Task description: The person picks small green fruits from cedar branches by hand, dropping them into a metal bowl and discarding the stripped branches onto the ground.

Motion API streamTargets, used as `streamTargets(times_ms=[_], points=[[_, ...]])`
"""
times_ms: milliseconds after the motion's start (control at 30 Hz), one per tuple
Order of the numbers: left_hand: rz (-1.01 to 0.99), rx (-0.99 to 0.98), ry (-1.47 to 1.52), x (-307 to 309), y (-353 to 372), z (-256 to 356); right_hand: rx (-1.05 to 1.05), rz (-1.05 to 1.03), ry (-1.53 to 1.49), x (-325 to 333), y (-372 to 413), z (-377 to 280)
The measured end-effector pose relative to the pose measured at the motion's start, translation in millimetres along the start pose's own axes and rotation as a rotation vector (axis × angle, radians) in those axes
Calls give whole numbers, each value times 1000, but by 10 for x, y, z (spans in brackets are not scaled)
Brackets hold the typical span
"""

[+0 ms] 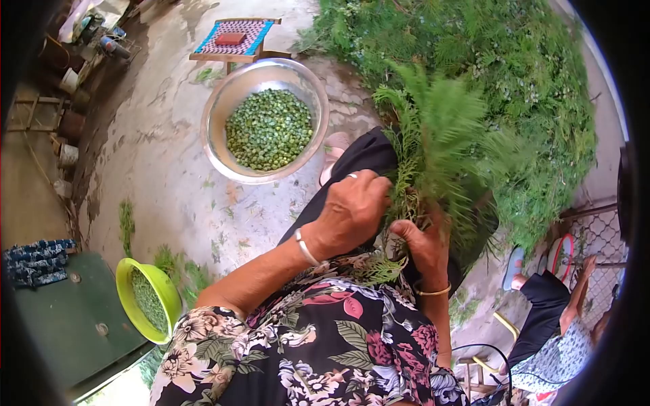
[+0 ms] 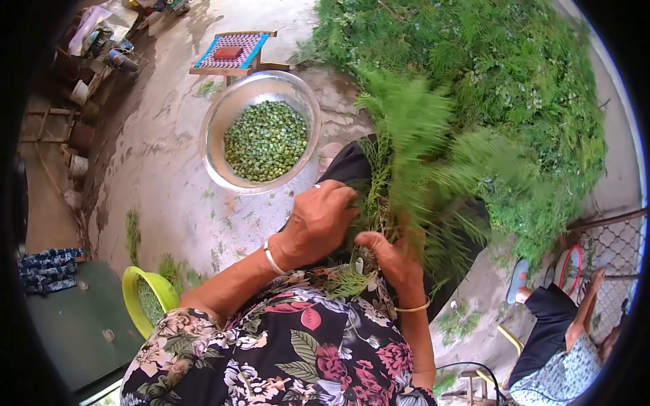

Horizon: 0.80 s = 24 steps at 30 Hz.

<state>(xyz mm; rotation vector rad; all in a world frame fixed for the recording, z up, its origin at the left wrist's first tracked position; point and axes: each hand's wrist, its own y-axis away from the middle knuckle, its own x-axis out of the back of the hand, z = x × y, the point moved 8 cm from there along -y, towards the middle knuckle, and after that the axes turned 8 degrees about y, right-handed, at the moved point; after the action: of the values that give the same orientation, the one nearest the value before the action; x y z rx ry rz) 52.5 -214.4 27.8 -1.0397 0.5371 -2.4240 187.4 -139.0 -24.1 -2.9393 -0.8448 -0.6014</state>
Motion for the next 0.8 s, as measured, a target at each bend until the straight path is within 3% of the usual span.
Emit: streamTargets(times_ms=[100, 200, 233, 300, 333, 367, 400, 433, 467, 500, 567, 600, 667, 800], points=[[7, -11, 138, -47, -82, 71, 250, 7, 305, -16, 20, -272], [-12, -149, 179, -52, -65, 140, 332, -41, 364, -26, 1, -224], [-51, -81, 218, -85, -52, 37, 331, -95, 320, -44, -29, -109], [-75, 104, 345, -79, -19, -147, 33, -124, -89, -69, 9, 266], [-49, 221, 438, -46, 2, -227, 206, -101, 226, -95, 60, 121], [-12, 334, 529, -13, 32, -303, 73, -150, 113, -96, 73, 166], [-51, 630, 891, -206, 148, -543, -64, -184, 3, -136, 69, -48], [-92, 928, 1251, -404, 282, -644, -63, -186, 3, -140, 77, -108], [-34, 1023, 1528, -436, 301, -635, -125, -165, -113, -132, 81, -100], [-32, 1022, 1528, -428, 311, -685, -187, -144, -227, -126, 85, -69], [171, 1032, 1958, -407, 328, -802, -242, -116, -260, -60, 68, 106], [238, 1058, 1966, -331, 349, -894, -254, -160, -352, -67, 50, 127], [259, 905, 1784, -11, 308, -1142, -245, -200, -456, -59, 30, 130], [561, 860, 1101, 836, 352, -1728, -196, -242, -521, -72, 2, 83]])
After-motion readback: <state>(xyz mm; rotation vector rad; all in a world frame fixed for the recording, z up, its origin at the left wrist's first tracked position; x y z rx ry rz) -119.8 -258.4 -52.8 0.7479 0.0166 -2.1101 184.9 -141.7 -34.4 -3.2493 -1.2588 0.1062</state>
